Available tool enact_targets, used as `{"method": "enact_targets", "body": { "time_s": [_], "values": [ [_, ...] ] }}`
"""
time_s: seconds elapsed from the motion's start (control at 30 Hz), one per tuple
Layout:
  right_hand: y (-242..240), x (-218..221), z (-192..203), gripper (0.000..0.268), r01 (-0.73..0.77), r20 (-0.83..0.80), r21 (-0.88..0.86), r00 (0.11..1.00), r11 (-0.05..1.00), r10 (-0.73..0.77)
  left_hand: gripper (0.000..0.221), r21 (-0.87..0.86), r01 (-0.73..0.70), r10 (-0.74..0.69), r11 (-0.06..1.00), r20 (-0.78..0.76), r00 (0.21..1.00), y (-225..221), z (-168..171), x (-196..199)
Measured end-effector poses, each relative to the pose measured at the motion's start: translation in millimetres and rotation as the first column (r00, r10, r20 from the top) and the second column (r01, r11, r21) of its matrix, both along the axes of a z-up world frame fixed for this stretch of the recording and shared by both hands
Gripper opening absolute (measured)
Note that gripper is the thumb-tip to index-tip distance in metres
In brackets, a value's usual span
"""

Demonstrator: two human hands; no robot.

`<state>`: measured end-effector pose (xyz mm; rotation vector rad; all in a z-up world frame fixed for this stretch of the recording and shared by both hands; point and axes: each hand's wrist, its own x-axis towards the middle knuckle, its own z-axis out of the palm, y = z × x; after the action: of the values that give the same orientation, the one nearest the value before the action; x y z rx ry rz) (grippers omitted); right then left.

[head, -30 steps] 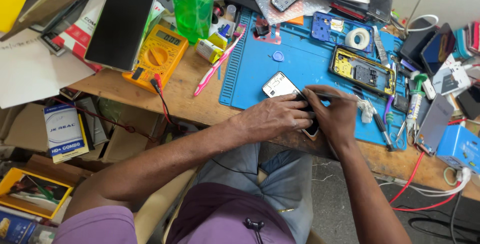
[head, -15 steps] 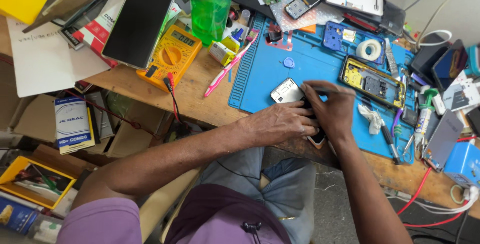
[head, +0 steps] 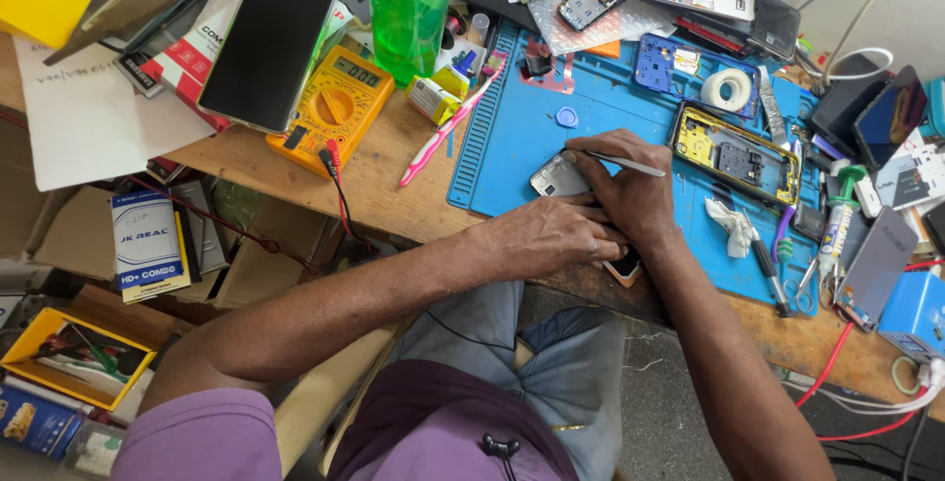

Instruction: The person cleans the edges of a disassembled smartphone with a cloth and a metal tool. They wipe the frame and screen area repeatedly while seated at a cluttered workbench.

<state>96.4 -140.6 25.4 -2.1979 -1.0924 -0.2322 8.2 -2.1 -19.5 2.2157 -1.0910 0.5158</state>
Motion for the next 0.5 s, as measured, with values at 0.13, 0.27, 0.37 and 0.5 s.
{"method": "enact_targets", "body": {
  "time_s": [0.13, 0.27, 0.37, 0.5],
  "values": [
    [3, -2, 3, 0.018, -0.07, 0.029, -0.026, 0.997, 0.997, 0.071, 0.025, 0.035, -0.018, 0.02, 0.999, -0.066, 0.998, 0, 3, -2],
    [4, -3, 3, 0.016, 0.054, 0.025, 0.01, 0.998, 0.999, -0.054, 0.022, -0.019, -0.025, 0.026, 1.0, 0.049, 0.998, 2, 4, -2],
    [4, -4, -2, 0.016, 0.108, -0.021, 0.056, 0.994, 0.993, -0.107, 0.023, -0.032, -0.017, 0.019, 0.999, 0.064, 0.998, 2, 1, -2],
    [3, -3, -8, 0.015, 0.163, -0.086, 0.052, 0.984, 0.985, -0.158, 0.021, -0.011, -0.029, 0.029, 1.0, 0.027, 0.999, 2, 0, -3]
  ]
}}
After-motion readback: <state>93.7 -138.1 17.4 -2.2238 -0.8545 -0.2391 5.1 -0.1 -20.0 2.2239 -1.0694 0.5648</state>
